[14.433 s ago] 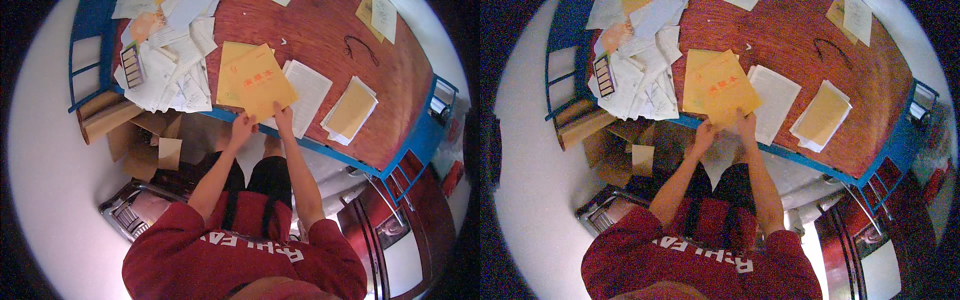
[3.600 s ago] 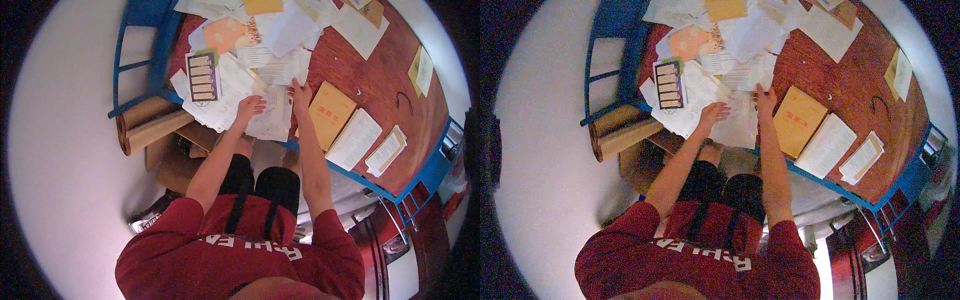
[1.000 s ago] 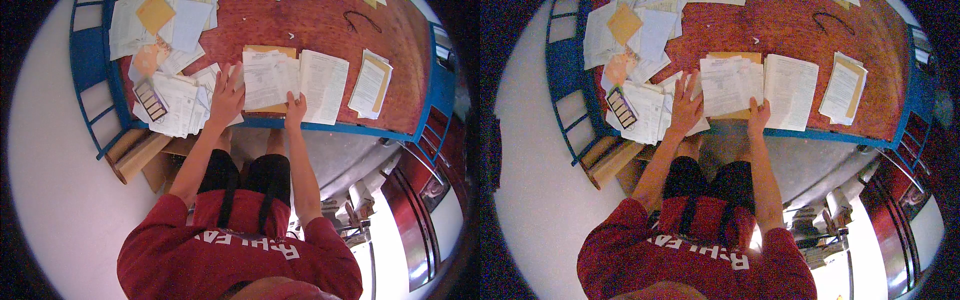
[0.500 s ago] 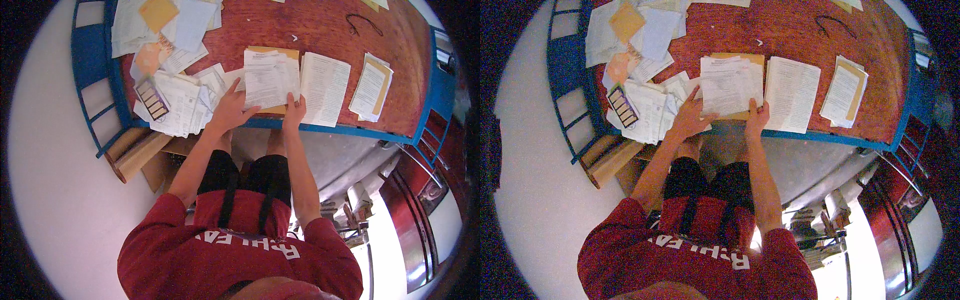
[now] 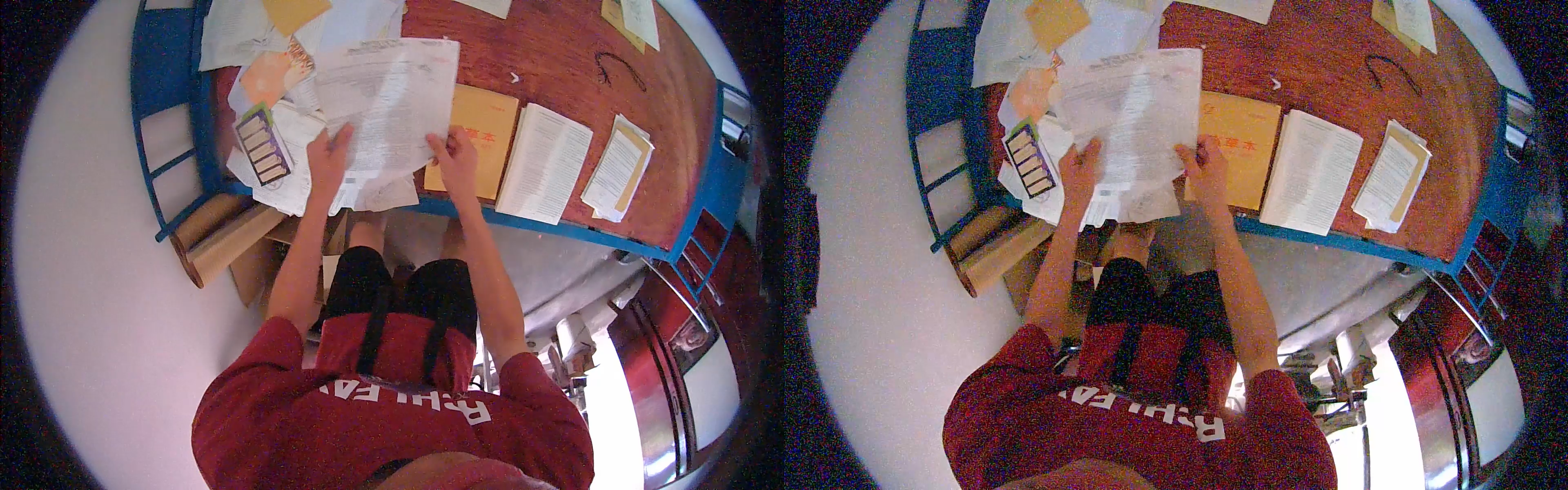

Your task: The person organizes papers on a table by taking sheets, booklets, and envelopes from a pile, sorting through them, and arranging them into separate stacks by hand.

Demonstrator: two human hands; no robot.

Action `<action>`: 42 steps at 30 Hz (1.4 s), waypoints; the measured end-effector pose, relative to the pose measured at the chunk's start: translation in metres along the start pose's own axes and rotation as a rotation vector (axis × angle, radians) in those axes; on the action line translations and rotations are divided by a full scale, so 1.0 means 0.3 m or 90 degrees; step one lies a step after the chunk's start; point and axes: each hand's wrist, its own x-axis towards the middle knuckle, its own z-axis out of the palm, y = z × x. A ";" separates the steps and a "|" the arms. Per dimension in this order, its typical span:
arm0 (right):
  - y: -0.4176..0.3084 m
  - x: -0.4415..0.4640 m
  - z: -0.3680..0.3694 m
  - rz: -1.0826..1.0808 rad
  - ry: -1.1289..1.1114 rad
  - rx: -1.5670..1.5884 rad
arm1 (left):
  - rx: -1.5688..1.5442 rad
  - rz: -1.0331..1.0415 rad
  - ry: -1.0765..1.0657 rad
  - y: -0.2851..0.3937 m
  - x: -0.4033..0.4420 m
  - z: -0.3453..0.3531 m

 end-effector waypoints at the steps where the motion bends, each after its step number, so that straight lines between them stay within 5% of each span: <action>1: 0.001 0.017 0.043 -0.020 0.001 -0.013 | -0.077 0.027 0.034 -0.041 0.032 -0.013; 6: 0.122 0.119 0.190 -0.070 0.031 -0.247 | -0.075 -0.017 0.091 -0.295 0.144 -0.058; 10: 0.259 0.152 0.197 -0.080 0.103 -0.323 | 0.188 0.065 0.127 -0.337 0.131 -0.070; 12: 0.210 0.106 0.177 0.074 0.019 -0.025 | 0.138 0.018 0.036 -0.308 0.111 -0.059; 15: 0.204 0.061 0.132 0.080 0.048 0.085 | 0.147 -0.025 0.030 -0.241 0.080 -0.016; 18: 0.217 0.020 0.033 0.037 0.049 0.009 | -0.041 -0.087 -0.193 -0.173 0.078 0.005; 22: 0.174 -0.064 -0.097 0.093 0.082 0.046 | 0.152 0.009 -0.189 -0.080 0.017 0.122; 24: 0.161 -0.096 -0.165 0.074 0.137 -0.102 | 0.253 0.060 -0.166 -0.053 -0.017 0.201; 28: 0.214 -0.147 -0.307 0.024 0.253 -0.058 | 0.274 0.080 -0.203 -0.022 -0.080 0.368; 36: 0.327 -0.219 -0.733 0.094 0.266 -0.253 | 0.218 0.119 -0.230 0.091 -0.270 0.710; 42: 0.357 -0.258 -1.000 -0.021 0.336 -0.127 | 0.210 0.181 -0.216 0.173 -0.409 0.991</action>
